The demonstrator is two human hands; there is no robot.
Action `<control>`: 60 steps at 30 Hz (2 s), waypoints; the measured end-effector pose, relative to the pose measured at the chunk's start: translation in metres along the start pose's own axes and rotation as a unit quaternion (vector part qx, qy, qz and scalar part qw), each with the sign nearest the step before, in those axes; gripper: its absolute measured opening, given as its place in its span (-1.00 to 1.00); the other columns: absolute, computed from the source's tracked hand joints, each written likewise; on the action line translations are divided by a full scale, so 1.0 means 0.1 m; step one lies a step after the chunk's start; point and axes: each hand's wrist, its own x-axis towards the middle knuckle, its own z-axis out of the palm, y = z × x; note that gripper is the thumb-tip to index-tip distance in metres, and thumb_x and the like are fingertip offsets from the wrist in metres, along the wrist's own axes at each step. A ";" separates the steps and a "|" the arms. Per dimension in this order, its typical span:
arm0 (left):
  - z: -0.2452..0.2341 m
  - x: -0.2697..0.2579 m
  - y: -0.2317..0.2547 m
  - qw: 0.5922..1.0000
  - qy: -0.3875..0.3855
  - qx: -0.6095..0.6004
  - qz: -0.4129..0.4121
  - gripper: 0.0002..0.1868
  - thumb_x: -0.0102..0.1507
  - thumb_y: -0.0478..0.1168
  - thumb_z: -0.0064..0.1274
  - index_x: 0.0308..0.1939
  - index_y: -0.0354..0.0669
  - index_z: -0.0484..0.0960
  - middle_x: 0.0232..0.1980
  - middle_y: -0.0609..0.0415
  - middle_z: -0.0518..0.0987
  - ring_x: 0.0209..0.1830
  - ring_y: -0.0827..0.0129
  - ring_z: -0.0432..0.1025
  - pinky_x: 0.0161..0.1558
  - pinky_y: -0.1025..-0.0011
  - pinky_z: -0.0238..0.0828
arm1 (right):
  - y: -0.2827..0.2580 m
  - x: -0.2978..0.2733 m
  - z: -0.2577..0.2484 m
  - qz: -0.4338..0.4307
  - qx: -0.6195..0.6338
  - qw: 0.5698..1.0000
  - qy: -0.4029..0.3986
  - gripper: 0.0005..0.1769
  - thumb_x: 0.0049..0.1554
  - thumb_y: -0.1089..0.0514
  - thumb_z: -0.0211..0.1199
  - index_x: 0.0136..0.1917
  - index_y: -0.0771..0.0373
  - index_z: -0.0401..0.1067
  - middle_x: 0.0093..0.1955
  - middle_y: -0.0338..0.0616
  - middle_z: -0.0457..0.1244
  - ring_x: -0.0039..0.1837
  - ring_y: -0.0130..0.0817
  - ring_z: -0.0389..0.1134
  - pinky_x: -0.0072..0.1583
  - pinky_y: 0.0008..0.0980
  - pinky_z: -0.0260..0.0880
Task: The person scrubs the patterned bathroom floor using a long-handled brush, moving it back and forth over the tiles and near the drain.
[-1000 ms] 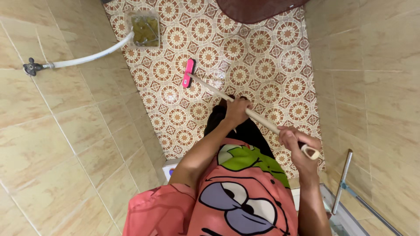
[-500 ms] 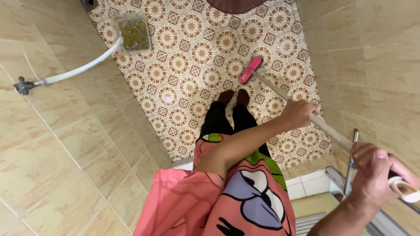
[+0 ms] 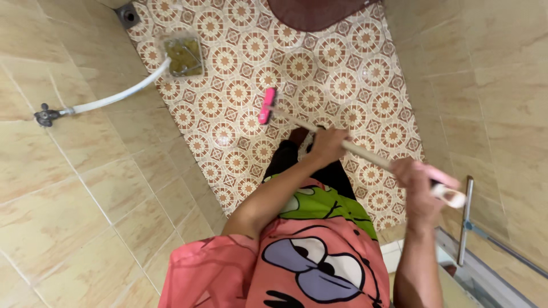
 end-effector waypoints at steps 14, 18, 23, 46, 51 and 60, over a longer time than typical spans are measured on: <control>0.18 0.12 -0.59 0.997 0.067 0.011 0.027 -0.85 0.02 -0.27 0.26 -0.35 0.08 0.72 -0.27 0.09 0.64 -0.18 0.12 0.48 -0.11 0.12 0.48 | -0.06 0.12 0.02 0.108 -0.158 0.980 -0.050 -0.75 0.24 0.36 0.16 -0.28 0.40 0.51 -0.21 -0.02 0.41 -0.12 -0.29 0.47 -0.16 -0.39 0.48; 0.23 0.53 0.12 0.996 -0.007 -0.071 0.043 -0.89 0.19 -0.32 0.10 -0.31 -0.03 0.72 -0.35 0.13 0.61 -0.35 0.37 0.48 -0.25 0.35 0.51 | -0.44 0.26 -0.14 0.034 -0.087 0.995 -0.019 -0.65 0.34 0.42 0.09 -0.30 0.45 0.41 -0.38 -0.03 0.27 -0.25 -0.27 0.37 -0.10 -0.29 0.47; 0.14 0.75 0.45 0.992 0.038 -0.095 0.072 -0.86 0.19 -0.31 0.08 -0.28 0.00 0.72 -0.35 0.19 0.63 -0.40 0.47 0.45 -0.32 0.40 0.44 | -0.48 0.52 -0.15 -0.047 -0.011 0.998 -0.039 -0.41 0.47 0.42 0.03 -0.45 0.40 0.20 -0.48 -0.15 0.12 -0.40 -0.42 0.12 -0.18 -0.31 0.32; -0.10 0.22 -1.11 0.994 -0.002 0.083 -0.071 -0.82 0.05 -0.06 0.28 -0.29 0.11 0.75 -0.16 0.01 0.68 -0.10 0.09 0.56 -0.06 0.18 0.51 | 0.13 0.89 0.24 0.122 -0.124 0.927 -0.331 -0.75 0.19 0.26 0.28 -0.32 0.37 0.52 -0.34 -0.22 0.32 -0.33 -0.50 0.16 -0.30 -0.50 0.13; 0.11 0.60 -0.50 0.998 0.050 -0.015 -0.017 -0.85 0.11 -0.13 0.27 -0.26 0.03 0.73 -0.17 -0.03 0.66 -0.13 0.06 0.55 -0.07 0.17 0.49 | -0.14 0.98 -0.15 0.107 -0.119 0.957 -0.242 -0.68 0.18 0.22 0.23 -0.37 0.39 0.53 -0.44 -0.22 0.32 -0.36 -0.57 0.24 -0.32 -0.52 0.24; -0.20 0.40 -0.21 0.981 0.107 -0.135 -0.083 -0.79 0.09 -0.33 0.19 -0.20 -0.05 0.66 -0.17 0.01 0.69 -0.15 0.16 0.60 0.00 0.23 0.51 | 0.35 0.99 0.01 -0.015 -0.041 0.973 -0.225 -0.62 0.26 0.28 0.12 -0.39 0.31 0.46 -0.41 -0.10 0.34 -0.28 -0.42 0.44 -0.29 -0.47 0.45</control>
